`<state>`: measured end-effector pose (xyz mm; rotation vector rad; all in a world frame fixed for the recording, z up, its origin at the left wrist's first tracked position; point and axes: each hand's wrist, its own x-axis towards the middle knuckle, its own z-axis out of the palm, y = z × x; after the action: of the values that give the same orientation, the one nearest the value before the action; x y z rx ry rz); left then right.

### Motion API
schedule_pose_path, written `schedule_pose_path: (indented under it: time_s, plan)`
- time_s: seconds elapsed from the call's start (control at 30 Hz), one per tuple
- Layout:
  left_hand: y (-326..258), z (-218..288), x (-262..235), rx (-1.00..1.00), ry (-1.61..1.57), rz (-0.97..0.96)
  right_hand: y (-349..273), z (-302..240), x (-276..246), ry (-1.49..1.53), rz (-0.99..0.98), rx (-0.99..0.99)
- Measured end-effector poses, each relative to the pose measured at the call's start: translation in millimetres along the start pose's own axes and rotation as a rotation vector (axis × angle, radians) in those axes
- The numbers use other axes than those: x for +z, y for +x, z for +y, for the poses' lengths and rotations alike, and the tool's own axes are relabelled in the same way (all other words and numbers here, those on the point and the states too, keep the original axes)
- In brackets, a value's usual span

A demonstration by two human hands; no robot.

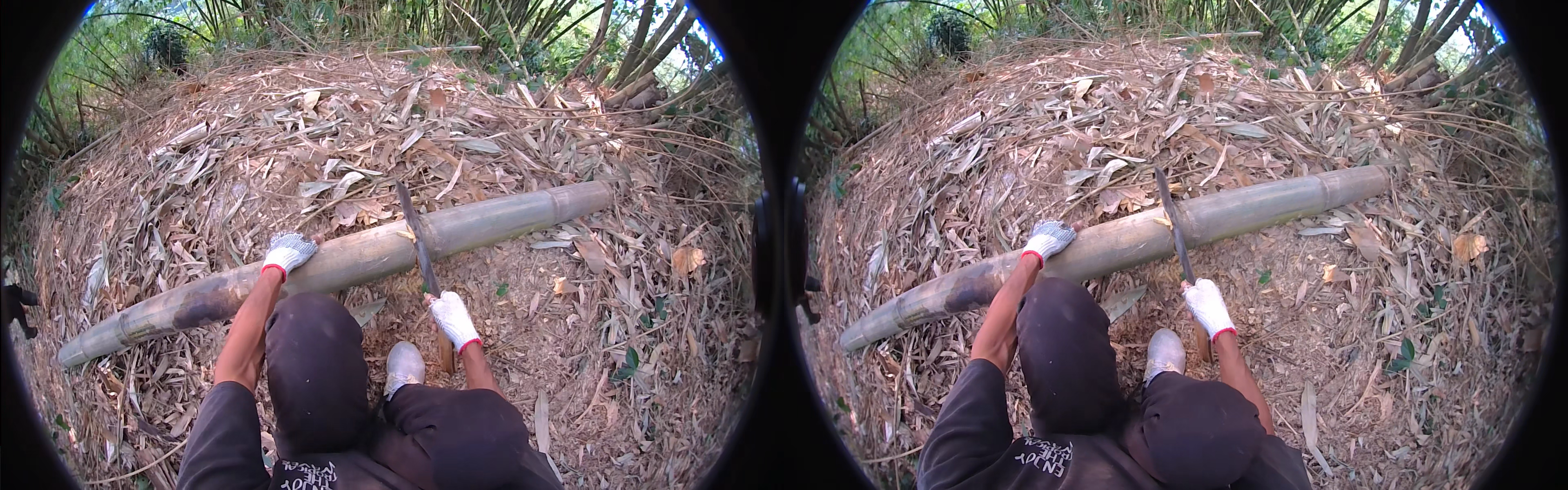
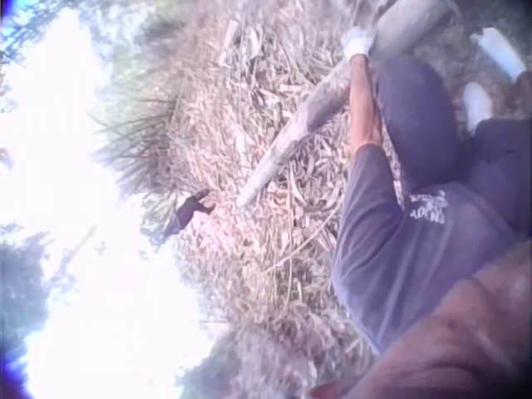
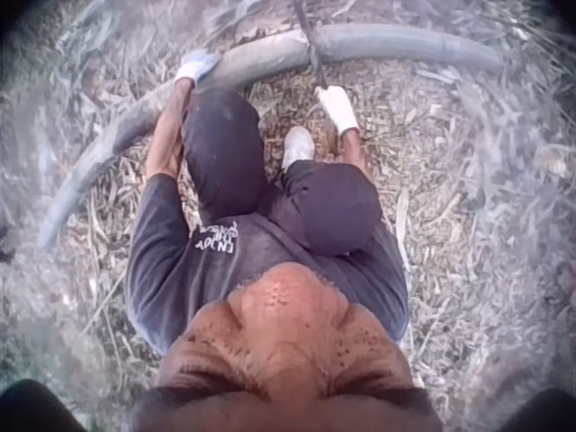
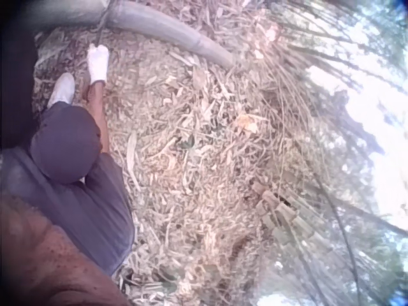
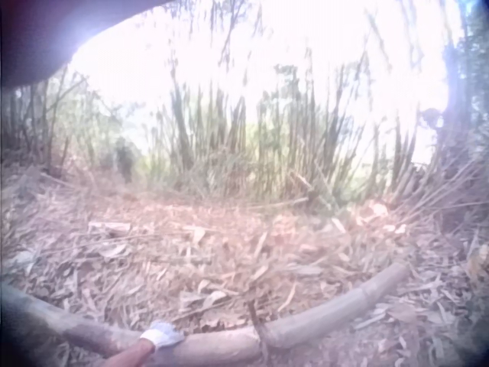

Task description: The person sits on the ground in a bamboo forest and uses a machete to chop a long bamboo stalk. They repeatedly strike the stalk to cut it into sections.

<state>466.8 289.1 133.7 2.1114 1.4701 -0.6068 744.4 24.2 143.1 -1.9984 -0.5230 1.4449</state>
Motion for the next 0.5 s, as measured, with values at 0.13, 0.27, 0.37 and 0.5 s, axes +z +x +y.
schedule_pose_path:
  time_s: [0.13, 0.27, 0.37, 0.5]
  plan:
    - [2, -6, 4, 0.006, -0.032, -0.060, -27, -48, -4, 0.196, -0.156, 0.085]
    - [-5, -8, 7, 0.010, -0.078, -0.093, -65, -110, -10, 0.219, -0.206, -0.123]
    - [-34, 5, 1, 0.057, 0.041, 0.007, -77, -140, -14, -0.282, 0.208, -0.618]
    - [-81, 29, -6, 0.095, 0.250, 0.077, -88, -128, -13, -0.062, 0.350, -0.738]
